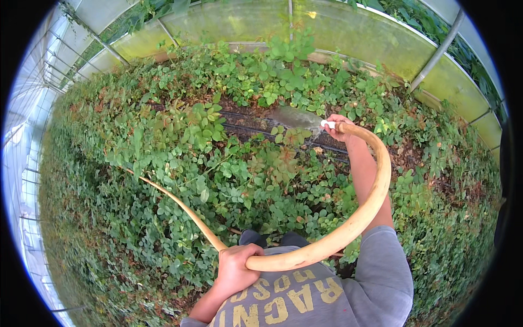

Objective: The person waters a dense patch of low-growing green plants inside a greenhouse using a yellow hose with a spray nozzle. They move the hose back and forth to cover different areas of the foliage.

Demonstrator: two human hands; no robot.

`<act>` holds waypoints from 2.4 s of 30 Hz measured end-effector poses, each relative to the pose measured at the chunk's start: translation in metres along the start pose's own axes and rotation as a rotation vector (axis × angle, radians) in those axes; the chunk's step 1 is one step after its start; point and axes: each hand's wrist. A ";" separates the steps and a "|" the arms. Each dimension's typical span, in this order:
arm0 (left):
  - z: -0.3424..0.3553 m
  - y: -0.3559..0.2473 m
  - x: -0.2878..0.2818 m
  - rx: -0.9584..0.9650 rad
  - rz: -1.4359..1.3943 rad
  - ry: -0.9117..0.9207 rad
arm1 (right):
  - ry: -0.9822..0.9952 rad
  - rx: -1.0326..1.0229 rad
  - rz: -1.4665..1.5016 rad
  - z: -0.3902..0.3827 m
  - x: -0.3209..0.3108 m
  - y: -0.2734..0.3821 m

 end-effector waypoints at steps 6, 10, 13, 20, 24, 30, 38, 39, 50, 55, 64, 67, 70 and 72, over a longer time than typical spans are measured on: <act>-0.003 0.015 0.009 -0.151 -0.031 0.002 | -0.422 -0.196 -0.412 -0.042 -0.045 0.017; 0.007 0.014 0.015 -0.122 -0.024 0.082 | -0.594 -0.339 -0.417 -0.110 -0.086 0.023; 0.013 0.011 0.019 -0.059 -0.019 0.117 | -0.585 -0.369 -0.333 -0.116 -0.124 0.026; 0.002 0.013 0.018 -0.068 0.031 0.056 | -0.187 -0.056 0.099 -0.016 -0.110 0.016; -0.009 0.008 0.018 -0.170 0.031 0.001 | -0.152 -0.083 -0.002 0.006 -0.028 -0.013; -0.004 0.009 0.029 -0.201 -0.001 0.024 | -0.377 -0.251 -0.260 -0.039 -0.076 0.010; 0.011 0.005 0.046 -0.091 0.060 0.144 | -0.604 -0.405 -0.293 -0.128 -0.178 0.040; 0.012 0.003 0.046 -0.084 0.074 0.147 | -0.612 -0.423 -0.276 -0.127 -0.177 0.038; 0.005 0.006 0.038 -0.182 0.035 0.071 | -0.309 -0.283 -0.148 -0.037 -0.090 0.015; 0.011 0.011 0.049 -0.202 0.030 0.112 | -0.561 -0.358 -0.016 -0.097 -0.148 0.045; 0.017 0.001 0.048 -0.116 0.092 0.109 | -0.466 -0.351 -0.097 -0.095 -0.151 0.030; 0.011 0.003 0.040 -0.146 0.058 0.084 | -0.283 -0.202 -0.048 -0.039 -0.128 0.008; 0.005 0.002 0.039 -0.158 0.045 0.034 | -0.144 -0.041 0.035 -0.006 -0.095 -0.008; 0.003 0.004 0.042 -0.169 0.043 0.022 | -0.164 0.008 0.047 -0.005 -0.093 -0.012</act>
Point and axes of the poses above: each hand's wrist, its own z-axis towards the middle knuckle, its own x-axis out of the palm, y = z × x, and after that the axes turned 9 degrees about z, right-handed
